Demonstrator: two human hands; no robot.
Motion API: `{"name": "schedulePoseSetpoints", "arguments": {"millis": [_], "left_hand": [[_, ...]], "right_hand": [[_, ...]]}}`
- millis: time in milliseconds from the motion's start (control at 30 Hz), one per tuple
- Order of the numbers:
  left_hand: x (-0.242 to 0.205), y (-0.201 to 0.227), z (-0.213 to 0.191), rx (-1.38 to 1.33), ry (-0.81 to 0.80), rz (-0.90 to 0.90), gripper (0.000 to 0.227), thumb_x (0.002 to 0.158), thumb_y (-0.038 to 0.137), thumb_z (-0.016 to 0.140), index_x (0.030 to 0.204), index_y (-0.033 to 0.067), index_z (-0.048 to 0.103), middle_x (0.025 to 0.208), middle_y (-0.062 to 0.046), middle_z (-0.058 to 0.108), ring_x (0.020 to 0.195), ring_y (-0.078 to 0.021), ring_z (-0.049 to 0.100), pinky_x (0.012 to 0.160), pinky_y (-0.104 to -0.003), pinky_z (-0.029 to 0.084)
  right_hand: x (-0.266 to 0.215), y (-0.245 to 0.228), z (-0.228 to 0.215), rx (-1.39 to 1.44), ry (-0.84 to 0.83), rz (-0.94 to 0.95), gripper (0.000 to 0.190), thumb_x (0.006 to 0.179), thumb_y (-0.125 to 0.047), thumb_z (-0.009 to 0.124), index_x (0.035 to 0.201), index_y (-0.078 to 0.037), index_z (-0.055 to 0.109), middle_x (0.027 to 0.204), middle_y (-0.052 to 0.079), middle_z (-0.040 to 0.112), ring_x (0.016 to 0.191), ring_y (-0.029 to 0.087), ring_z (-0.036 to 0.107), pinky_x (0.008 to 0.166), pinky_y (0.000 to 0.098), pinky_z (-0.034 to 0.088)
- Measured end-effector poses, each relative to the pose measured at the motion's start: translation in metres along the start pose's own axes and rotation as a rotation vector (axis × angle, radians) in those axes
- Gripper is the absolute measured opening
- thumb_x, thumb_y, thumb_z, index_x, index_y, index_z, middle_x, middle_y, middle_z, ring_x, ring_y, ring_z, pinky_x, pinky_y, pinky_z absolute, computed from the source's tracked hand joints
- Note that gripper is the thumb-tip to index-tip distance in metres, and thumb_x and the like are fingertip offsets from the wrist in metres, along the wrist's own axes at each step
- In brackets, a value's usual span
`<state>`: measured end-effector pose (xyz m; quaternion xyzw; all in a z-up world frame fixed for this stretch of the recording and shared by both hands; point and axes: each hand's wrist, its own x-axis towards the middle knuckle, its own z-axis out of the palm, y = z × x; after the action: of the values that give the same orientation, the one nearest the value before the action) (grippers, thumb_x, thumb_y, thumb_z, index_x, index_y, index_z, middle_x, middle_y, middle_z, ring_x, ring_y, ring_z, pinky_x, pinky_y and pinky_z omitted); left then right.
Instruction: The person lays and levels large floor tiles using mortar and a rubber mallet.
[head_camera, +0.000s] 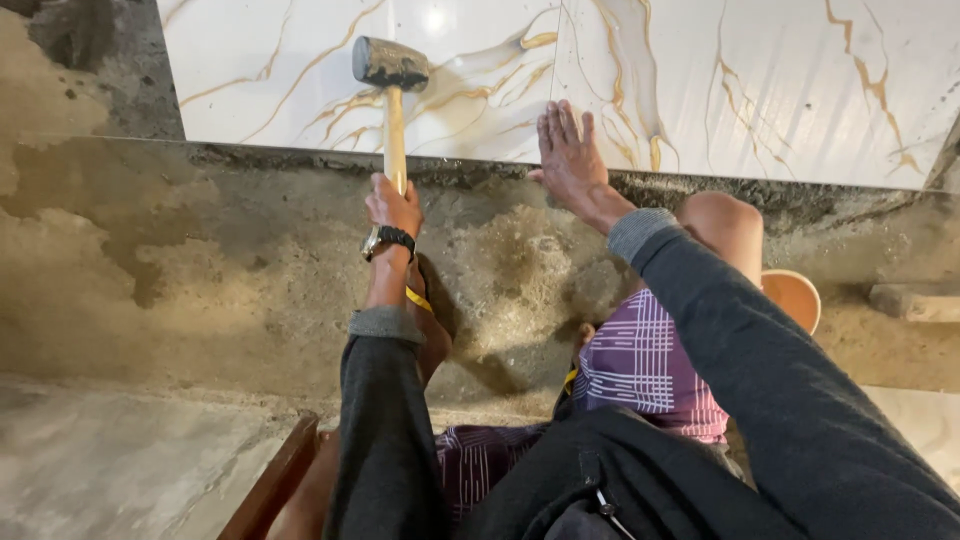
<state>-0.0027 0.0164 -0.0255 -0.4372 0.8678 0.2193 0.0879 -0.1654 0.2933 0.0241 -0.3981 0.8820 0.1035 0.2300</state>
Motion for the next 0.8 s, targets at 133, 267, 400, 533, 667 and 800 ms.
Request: {"name": "schedulePoseSetpoints", "arguments": {"millis": [133,267,400,533,667,800], "left_hand": [[-0.006,-0.012,0.003,0.011,0.042,0.053,0.04,0.095,0.038,0.067,0.112,0.0086,0.046,0.094,-0.023,0.064,0.089,-0.0472,0.064,0.074,-0.06,0.055],[-0.007,-0.014,0.001,0.015,0.1,0.147,0.043,0.096,0.038,0.068,0.117,0.007,0.046,0.093,-0.017,0.067,0.099,-0.0411,0.063,0.08,-0.059,0.057],[-0.013,-0.01,-0.009,0.037,0.084,0.141,0.042,0.093,0.036,0.07,0.114,0.0065,0.047,0.092,-0.02,0.065,0.097,-0.0437,0.063,0.081,-0.061,0.056],[-0.015,-0.012,-0.007,0.026,0.102,0.163,0.052,0.096,0.038,0.068,0.126,0.003,0.045,0.097,-0.023,0.065,0.101,-0.0459,0.06,0.082,-0.063,0.055],[-0.006,-0.028,0.007,0.034,0.112,0.185,0.058,0.097,0.039,0.068,0.131,0.0008,0.042,0.102,-0.024,0.065,0.105,-0.0462,0.059,0.084,-0.064,0.054],[0.005,-0.035,0.011,0.055,0.131,0.208,0.062,0.098,0.038,0.068,0.136,-0.0023,0.041,0.107,-0.025,0.065,0.107,-0.047,0.058,0.085,-0.067,0.054]], "right_hand": [[-0.026,-0.026,-0.007,0.102,0.087,0.041,0.093,0.102,-0.065,0.035,0.161,0.006,0.021,0.168,0.028,0.017,0.156,0.044,0.007,0.124,0.0653,0.01],[-0.04,-0.043,-0.029,0.187,-0.065,0.105,0.096,0.1,-0.066,0.043,0.162,0.004,0.022,0.168,0.028,0.017,0.158,0.042,0.008,0.126,0.0618,0.005],[-0.049,-0.054,-0.027,0.262,-0.071,0.109,0.103,0.096,-0.071,0.043,0.162,0.005,0.02,0.168,0.03,0.013,0.157,0.044,0.005,0.126,0.0619,0.002],[-0.06,-0.065,-0.024,0.311,0.012,0.061,0.106,0.09,-0.067,0.058,0.16,0.005,0.024,0.16,0.038,0.027,0.152,0.051,0.02,0.121,0.0687,0.015],[-0.087,-0.079,-0.037,0.413,0.053,-0.004,0.096,0.091,-0.054,0.068,0.159,0.001,0.031,0.159,0.035,0.031,0.15,0.05,0.024,0.117,0.0721,0.023],[-0.117,-0.09,-0.021,0.381,0.02,-0.126,0.088,0.091,-0.06,0.062,0.151,0.002,0.043,0.152,0.032,0.042,0.145,0.049,0.036,0.111,0.0721,0.031]]}}
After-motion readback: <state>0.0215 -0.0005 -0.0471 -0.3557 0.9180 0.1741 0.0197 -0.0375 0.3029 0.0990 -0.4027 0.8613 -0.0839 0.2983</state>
